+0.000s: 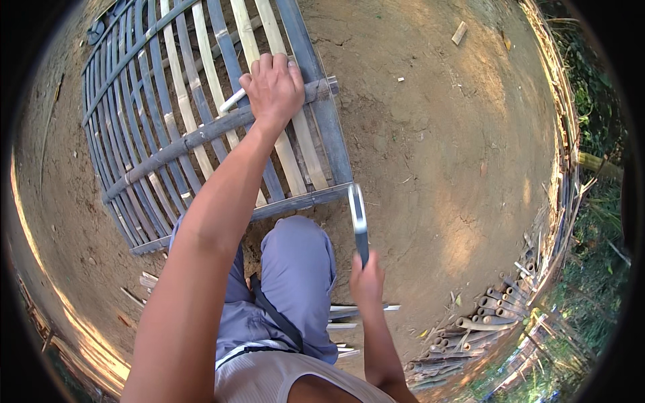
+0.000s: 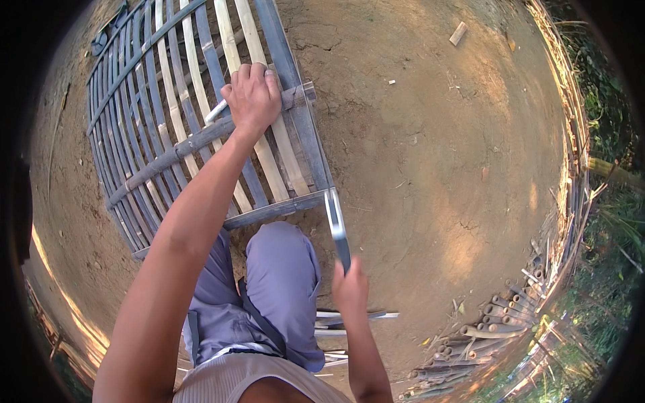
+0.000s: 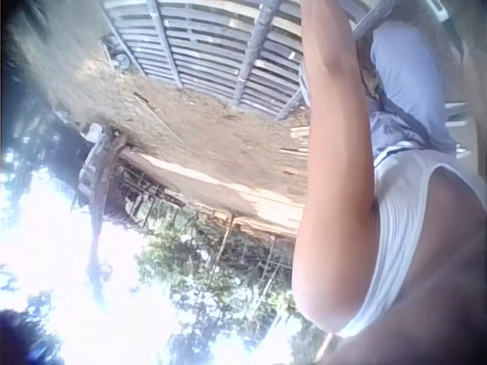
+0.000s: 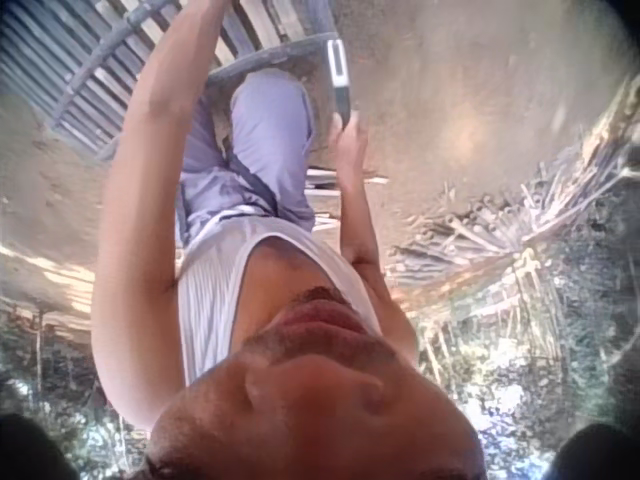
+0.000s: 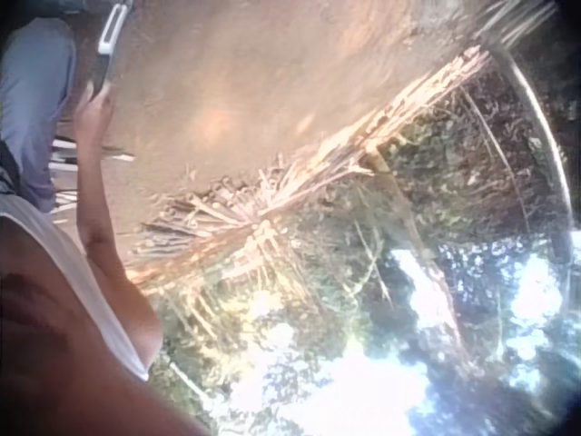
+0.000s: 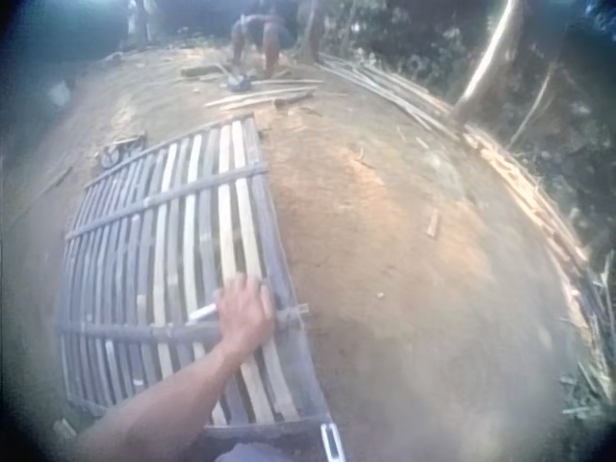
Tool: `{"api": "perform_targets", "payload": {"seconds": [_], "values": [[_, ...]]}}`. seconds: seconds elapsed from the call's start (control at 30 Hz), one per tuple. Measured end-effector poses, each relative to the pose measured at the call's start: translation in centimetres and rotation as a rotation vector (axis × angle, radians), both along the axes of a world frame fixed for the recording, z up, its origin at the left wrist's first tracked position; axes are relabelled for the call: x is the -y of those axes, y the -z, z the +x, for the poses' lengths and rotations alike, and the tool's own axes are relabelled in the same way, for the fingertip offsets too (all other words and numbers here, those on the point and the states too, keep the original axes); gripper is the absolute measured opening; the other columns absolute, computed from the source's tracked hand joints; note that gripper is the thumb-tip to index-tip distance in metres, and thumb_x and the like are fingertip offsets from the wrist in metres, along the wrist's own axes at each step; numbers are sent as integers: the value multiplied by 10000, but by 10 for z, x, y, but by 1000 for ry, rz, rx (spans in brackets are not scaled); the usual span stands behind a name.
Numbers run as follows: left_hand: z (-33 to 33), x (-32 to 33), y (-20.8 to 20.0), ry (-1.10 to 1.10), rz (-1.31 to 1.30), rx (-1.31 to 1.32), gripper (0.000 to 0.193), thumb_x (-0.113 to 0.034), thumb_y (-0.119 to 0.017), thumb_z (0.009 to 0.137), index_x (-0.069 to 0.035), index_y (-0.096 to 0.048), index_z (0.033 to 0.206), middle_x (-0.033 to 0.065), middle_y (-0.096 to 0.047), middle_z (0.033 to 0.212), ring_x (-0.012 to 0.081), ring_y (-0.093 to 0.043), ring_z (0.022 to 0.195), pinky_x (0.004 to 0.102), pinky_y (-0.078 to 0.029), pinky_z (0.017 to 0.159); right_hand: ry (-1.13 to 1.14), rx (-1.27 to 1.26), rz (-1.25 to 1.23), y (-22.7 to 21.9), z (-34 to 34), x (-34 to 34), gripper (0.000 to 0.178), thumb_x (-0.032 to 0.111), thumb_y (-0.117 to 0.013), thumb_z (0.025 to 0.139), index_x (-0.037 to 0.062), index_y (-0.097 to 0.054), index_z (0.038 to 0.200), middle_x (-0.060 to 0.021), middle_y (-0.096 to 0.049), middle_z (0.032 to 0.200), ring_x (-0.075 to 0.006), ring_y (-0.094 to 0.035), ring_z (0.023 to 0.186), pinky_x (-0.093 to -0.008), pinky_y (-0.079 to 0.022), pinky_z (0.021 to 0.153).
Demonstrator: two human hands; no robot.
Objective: The person constructs a bamboo lattice by sawing pieces of bamboo, hammering them together, and lifting the completed frame to check its stability.
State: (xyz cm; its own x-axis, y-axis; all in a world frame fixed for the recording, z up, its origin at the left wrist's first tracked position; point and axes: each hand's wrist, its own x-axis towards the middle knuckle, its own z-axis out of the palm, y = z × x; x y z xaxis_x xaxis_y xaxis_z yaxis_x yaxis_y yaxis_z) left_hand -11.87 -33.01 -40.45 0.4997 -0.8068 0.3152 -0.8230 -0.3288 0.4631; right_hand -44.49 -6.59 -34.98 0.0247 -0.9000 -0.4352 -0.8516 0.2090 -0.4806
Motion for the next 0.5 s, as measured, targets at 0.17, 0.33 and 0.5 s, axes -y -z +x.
{"api": "perform_targets", "payload": {"seconds": [0.17, 0.33, 0.5], "values": [[-7, 3, 0, -11, 20, 9, 240, -292, -512, 1003, -90, -639, 1026, 106, -611, 1047, 312, -572, 1062, 491, -366, 911, -5, -50, 36, -26, 32, 42, 329, 332, -574, 1043, 37, -535, 1183, -294, -687, 849, -521, -674, 799, -600, -512, 656], [0, 4, 6, -11, 3, -4, 251, -299, -510, 1004, -87, -640, 1034, 109, -618, 1065, 313, -572, 1074, 499, -371, 916, 23, 21, 17, 4, 22, 39, 251, 268, -546, 1059, 40, -534, 1162, -284, -659, 826, -513, -671, 825, -556, -490, 650], [-12, 9, -1, 10, 38, -13, 270, -314, -496, 1011, -94, -647, 1059, 114, -616, 1068, 313, -576, 1102, 509, -366, 946, 18, -20, 38, -27, 11, 40, 286, 310, -601, 1032, 57, -557, 1157, -269, -688, 818, -503, -680, 776, -569, -512, 625]]}}
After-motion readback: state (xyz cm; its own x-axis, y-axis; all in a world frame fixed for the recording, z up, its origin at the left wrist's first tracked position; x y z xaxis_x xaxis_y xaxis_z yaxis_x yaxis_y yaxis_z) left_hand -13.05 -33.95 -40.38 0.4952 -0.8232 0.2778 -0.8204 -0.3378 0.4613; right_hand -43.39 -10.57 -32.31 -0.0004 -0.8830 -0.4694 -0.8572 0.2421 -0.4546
